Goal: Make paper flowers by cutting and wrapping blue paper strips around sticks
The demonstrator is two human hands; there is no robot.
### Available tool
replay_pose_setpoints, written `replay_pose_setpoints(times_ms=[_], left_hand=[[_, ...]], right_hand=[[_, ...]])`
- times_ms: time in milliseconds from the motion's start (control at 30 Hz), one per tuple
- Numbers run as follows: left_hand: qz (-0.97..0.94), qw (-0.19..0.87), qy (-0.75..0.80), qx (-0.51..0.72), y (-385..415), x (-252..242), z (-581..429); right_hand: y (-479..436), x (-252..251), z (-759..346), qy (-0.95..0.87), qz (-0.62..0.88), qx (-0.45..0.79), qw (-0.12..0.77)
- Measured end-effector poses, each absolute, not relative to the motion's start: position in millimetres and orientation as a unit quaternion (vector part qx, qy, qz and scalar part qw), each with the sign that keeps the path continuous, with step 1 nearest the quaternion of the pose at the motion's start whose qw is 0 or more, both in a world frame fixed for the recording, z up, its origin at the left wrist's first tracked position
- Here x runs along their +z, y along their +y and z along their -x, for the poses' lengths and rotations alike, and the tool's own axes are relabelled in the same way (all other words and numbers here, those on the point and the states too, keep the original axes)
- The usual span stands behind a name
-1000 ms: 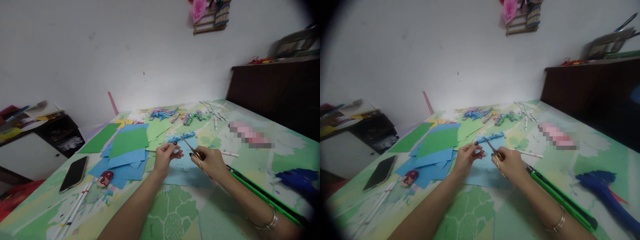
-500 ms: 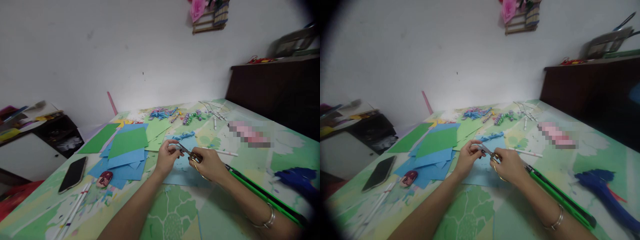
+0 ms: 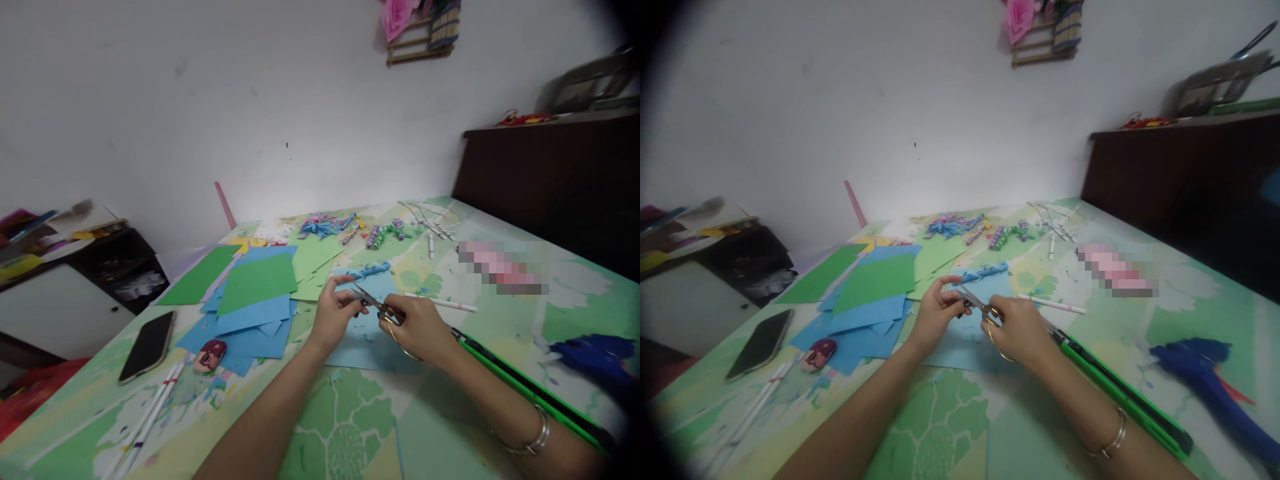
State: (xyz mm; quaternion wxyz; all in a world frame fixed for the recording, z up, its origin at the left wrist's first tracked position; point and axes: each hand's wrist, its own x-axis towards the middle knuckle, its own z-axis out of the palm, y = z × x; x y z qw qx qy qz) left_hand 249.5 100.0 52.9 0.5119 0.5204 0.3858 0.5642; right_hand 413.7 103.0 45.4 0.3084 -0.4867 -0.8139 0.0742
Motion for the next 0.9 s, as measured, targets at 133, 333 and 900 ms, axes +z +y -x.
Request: replay_pose_setpoints(times_ms=[133,333,900], left_hand=[[-0.527,0.513,0.384,0.558,100.9,52.4,-248.2],[-0.532,0.513,0.385,0.553,101.7,52.3,-247.8],[-0.532,0.497,0.385,0.567,102.8,55.7,-242.1]], right_hand=[[103.2,45.5,-413.4,-0.816,0.483,0.079,0.307],[102.7,44.6,-413.6,-0.815,0.484,0.081,0.307],[104.0,48.9,-416.4,-0.814,0.481,0.085,0.314]])
